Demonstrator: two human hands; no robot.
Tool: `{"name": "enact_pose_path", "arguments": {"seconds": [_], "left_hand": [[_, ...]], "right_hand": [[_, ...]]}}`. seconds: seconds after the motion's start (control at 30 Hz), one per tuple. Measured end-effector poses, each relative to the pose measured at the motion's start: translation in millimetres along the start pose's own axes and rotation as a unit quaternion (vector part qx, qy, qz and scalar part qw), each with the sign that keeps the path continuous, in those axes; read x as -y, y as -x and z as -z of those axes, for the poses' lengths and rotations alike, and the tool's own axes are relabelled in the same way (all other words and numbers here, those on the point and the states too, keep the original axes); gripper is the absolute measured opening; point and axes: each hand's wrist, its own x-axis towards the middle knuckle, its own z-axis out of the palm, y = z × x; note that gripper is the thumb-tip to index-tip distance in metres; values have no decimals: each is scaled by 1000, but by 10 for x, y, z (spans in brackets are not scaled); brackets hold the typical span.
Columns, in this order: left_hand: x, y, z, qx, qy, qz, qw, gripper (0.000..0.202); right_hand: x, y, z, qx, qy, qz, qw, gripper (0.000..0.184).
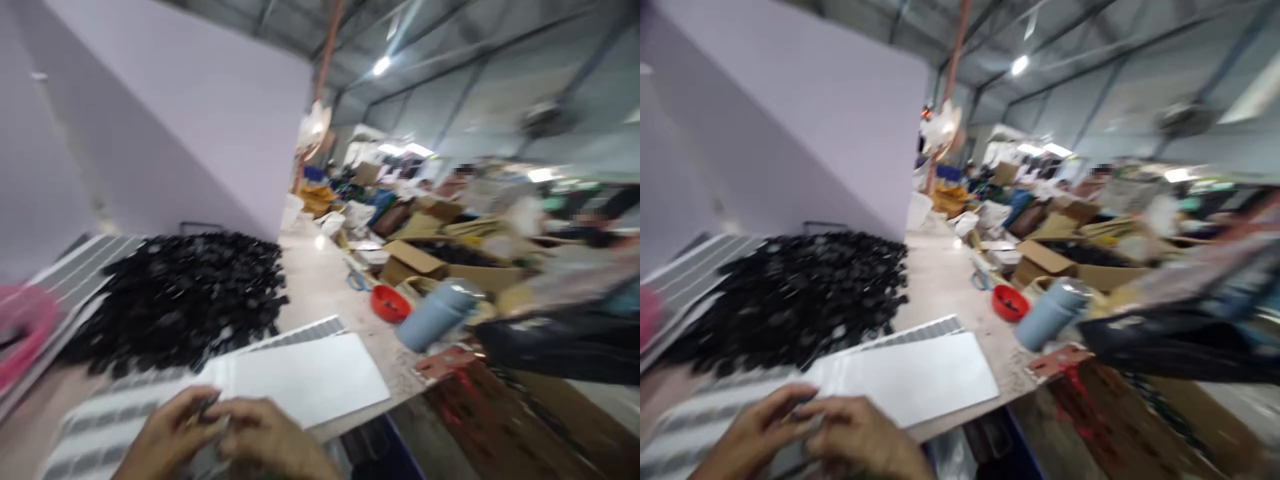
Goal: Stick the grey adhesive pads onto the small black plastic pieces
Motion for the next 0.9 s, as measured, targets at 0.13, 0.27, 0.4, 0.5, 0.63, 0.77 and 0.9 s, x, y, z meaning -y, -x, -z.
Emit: {"name": "enact_pose_path", "arguments": {"seconds": [0.13, 0.27, 0.4, 0.5, 0.63, 0.77, 0.9], "left_hand": [[194, -116, 124, 110, 75, 36, 990, 35], [240, -138, 175, 154, 147, 71, 974, 37], [239, -125, 141, 168, 156, 90, 969, 37], [223, -137, 116, 175, 151, 99, 968, 37], [199, -137, 91, 169, 152, 100, 969, 36], [187, -114, 76, 167, 150, 97, 970, 35], [191, -101, 70, 164, 149, 95, 971, 35]], "right_hand": [[-57, -62, 11, -25, 2, 22, 999, 39], [-28, -101, 93, -130, 177, 91, 971, 31], [-49, -117, 91, -157, 280, 167, 932, 25], [-54, -134, 68, -151, 322, 193, 915, 24], [-33, -140, 30, -140, 368, 210, 895, 25], [-21, -134, -3, -138, 385, 218, 886, 24], [-19, -117, -4, -134, 403, 209, 881, 24]]}}
